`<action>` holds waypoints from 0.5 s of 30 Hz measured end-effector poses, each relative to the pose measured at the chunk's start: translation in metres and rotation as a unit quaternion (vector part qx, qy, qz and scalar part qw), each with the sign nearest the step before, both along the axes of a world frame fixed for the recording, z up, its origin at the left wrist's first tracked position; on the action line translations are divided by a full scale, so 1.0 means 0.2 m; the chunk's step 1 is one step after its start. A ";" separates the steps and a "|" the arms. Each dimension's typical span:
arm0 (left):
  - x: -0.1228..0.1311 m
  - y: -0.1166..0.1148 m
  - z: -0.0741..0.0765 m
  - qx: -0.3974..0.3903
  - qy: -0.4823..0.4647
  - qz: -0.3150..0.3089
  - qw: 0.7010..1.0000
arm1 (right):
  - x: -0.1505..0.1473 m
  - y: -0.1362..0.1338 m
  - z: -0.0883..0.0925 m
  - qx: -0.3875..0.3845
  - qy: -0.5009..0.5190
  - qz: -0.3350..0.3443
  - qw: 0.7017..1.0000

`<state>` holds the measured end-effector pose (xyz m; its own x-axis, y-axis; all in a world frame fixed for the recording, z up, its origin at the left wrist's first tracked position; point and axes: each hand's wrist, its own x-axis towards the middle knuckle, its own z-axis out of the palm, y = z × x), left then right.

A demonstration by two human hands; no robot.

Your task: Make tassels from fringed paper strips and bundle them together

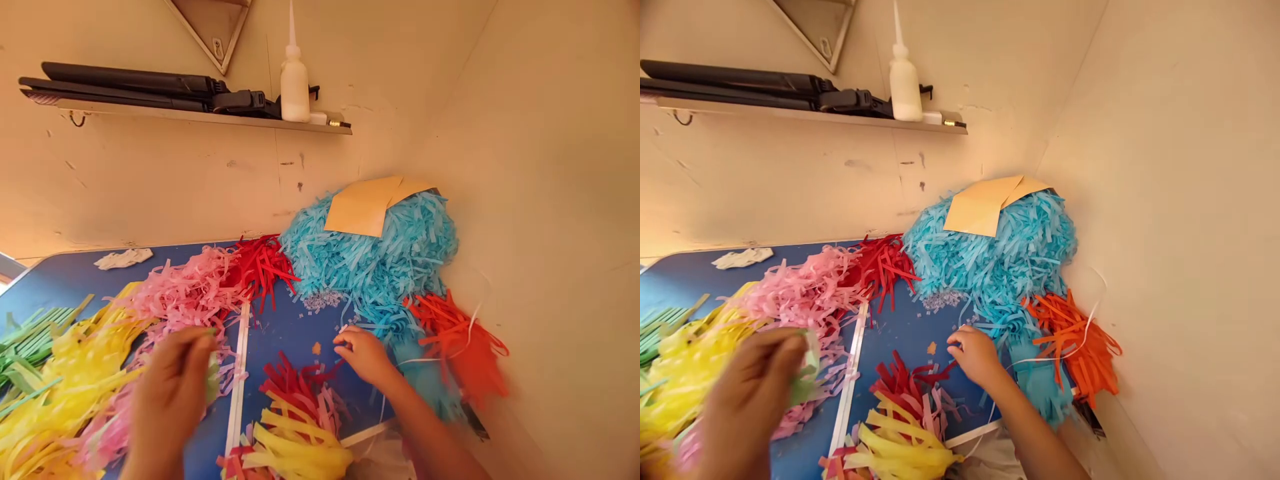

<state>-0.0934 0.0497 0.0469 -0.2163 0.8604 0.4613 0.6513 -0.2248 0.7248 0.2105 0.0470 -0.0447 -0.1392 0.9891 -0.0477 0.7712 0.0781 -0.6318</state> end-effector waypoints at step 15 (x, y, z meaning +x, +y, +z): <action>0.35 -0.03 -0.29 -0.209 -0.035 -0.233 0.949 | -0.21 -0.04 0.08 0.032 0.266 0.021 0.963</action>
<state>-0.0244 0.0447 -0.0117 0.2144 0.9750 0.0579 0.4982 -0.1601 0.8522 0.1691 0.0381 -0.0291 -0.1664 0.9807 0.1024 0.3347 0.1538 -0.9297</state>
